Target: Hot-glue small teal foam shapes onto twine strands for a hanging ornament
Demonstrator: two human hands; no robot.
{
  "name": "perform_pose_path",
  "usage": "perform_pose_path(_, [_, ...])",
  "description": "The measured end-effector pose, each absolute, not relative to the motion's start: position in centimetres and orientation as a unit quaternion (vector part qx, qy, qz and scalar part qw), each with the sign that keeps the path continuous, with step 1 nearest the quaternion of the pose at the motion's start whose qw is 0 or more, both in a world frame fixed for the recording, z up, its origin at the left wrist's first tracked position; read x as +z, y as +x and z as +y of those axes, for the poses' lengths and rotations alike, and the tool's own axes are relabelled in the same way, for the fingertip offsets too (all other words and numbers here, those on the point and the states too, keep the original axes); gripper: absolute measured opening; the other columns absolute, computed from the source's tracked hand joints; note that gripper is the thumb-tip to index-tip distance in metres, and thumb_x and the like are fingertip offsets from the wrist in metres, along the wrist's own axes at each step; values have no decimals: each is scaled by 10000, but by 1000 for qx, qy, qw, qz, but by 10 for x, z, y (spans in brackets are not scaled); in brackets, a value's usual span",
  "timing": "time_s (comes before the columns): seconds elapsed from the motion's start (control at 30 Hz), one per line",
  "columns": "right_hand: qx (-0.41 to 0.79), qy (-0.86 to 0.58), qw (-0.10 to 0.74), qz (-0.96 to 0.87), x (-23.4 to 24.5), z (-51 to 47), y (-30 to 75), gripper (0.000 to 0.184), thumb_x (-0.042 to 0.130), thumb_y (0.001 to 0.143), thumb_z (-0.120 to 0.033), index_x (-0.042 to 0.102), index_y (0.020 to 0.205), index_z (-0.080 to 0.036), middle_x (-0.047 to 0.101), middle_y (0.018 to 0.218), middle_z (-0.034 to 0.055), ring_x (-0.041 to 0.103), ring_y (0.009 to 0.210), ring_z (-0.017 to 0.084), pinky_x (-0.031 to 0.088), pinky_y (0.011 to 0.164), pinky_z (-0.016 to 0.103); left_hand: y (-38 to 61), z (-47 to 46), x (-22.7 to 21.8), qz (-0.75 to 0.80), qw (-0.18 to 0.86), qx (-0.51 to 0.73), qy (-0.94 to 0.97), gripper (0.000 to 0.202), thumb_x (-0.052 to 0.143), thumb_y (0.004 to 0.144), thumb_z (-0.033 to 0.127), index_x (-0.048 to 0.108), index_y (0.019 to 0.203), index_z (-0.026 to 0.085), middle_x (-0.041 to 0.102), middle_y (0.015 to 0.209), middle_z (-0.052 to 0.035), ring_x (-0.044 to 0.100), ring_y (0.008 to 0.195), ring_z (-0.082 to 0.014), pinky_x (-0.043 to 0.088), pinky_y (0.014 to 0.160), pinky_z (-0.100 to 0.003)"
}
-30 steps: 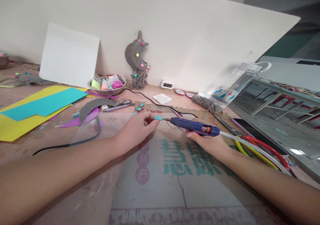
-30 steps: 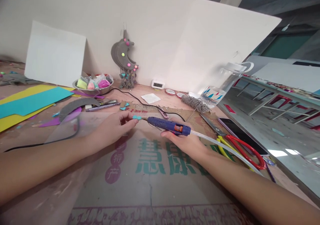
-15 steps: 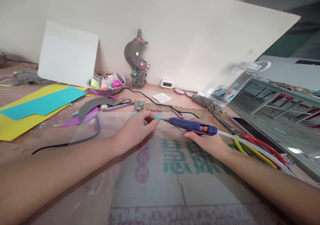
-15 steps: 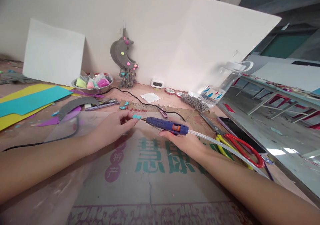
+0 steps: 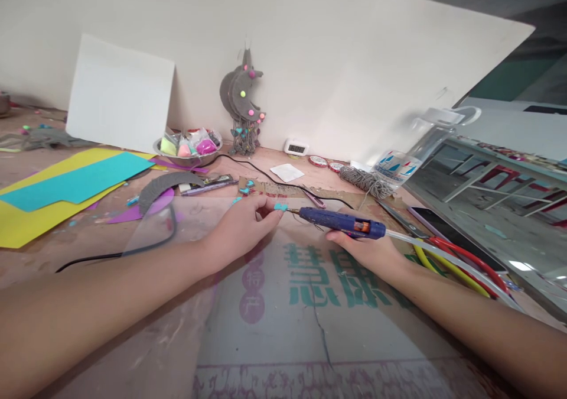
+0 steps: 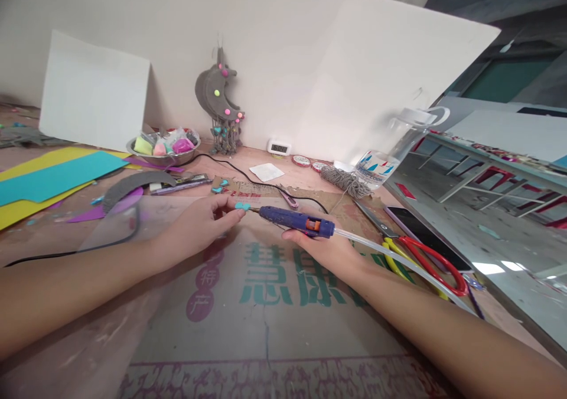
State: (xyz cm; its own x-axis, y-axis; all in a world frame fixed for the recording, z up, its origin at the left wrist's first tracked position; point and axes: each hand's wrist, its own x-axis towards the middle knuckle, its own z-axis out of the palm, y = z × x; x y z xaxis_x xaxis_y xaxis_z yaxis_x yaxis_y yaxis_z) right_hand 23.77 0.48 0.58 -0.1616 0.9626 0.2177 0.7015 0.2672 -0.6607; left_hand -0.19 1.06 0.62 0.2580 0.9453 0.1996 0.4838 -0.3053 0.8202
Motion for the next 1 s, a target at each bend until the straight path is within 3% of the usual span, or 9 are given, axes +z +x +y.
perform_pose_path(0.8, [208,-559,332,-731,5,7,239,218,682,664,-415,636,775,-233,624,649,-38,576,588,154,466,533,239,-2,12,1,477,318,352,740,238,464,832,351,534,686,176,508,581,50,445,521,-92,319,522,-226])
perform_pose_path(1.0, [212,-569,305,-733,6,5,239,225,640,715,-431,645,824,-233,648,696,-17,598,645,178,490,588,263,-2,10,3,471,332,350,738,228,451,832,339,534,694,179,489,561,50,432,502,-98,317,518,-231])
